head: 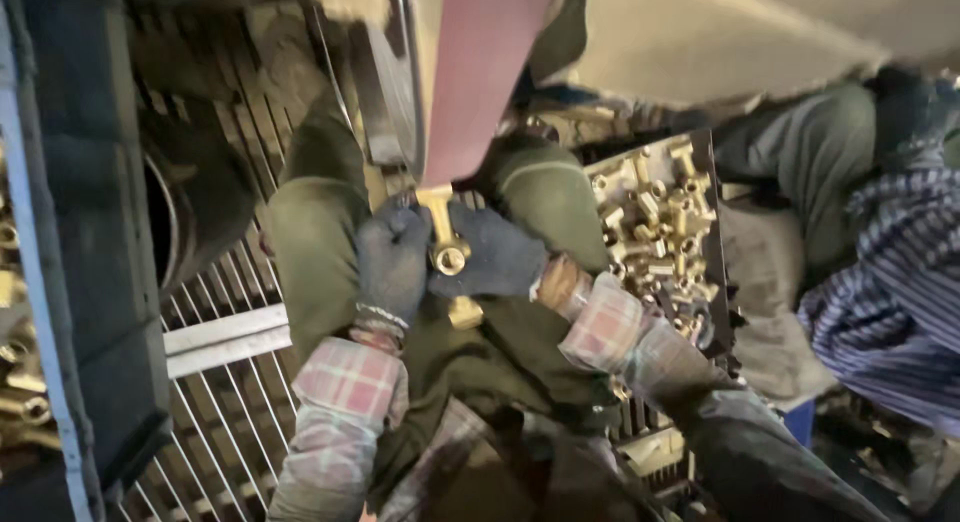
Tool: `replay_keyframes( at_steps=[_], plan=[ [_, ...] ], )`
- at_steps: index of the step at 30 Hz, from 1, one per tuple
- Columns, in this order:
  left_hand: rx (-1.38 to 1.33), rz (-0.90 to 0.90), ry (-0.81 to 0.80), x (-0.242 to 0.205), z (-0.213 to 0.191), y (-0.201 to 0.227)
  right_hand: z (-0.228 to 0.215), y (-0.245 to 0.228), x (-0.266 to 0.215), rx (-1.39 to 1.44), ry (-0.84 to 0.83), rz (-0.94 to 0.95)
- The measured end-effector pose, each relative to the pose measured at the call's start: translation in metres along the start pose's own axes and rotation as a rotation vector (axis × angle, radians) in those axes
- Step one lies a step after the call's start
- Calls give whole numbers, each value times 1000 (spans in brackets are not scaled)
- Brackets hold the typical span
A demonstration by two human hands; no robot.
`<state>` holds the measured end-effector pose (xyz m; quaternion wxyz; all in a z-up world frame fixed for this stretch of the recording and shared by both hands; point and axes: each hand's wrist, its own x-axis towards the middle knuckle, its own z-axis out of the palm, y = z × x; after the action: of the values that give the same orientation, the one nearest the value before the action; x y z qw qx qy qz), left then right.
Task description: The person sits and holds small brass-colored metal parts against a rotating sanding belt to smooth their surfaces. They repeatedly pick up parts from a nearby bin, sand them, and place them into a tray.
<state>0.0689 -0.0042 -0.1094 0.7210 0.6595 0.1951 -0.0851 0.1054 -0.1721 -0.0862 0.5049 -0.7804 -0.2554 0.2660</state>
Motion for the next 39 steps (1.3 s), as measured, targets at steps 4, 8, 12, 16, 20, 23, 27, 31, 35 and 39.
replay_keyframes(
  at_steps=[4,8,12,16,20,23,27,31,35,39],
  plan=[
    [7,-41,-13,-3,-4,4,3,5,-1,-240,-155,213],
    [-59,-56,11,9,-1,-16,-9,4,13,6,-138,189],
    [-229,-166,15,36,1,-30,-22,1,40,114,-173,341],
    [-313,-310,38,40,5,-23,-24,3,41,292,-167,488],
    [-140,-132,8,21,4,0,-15,5,22,-36,-68,104],
    [36,75,-9,-1,0,3,-1,6,-3,-238,-88,115],
    [60,54,-6,5,-2,-6,-4,8,-1,-213,-64,-13],
    [-185,-74,-43,19,2,-31,-13,3,12,26,-151,331],
    [-37,-133,63,49,4,-52,-19,-3,37,500,-90,495],
    [464,572,9,44,4,-63,-17,2,34,726,10,459]
  ],
)
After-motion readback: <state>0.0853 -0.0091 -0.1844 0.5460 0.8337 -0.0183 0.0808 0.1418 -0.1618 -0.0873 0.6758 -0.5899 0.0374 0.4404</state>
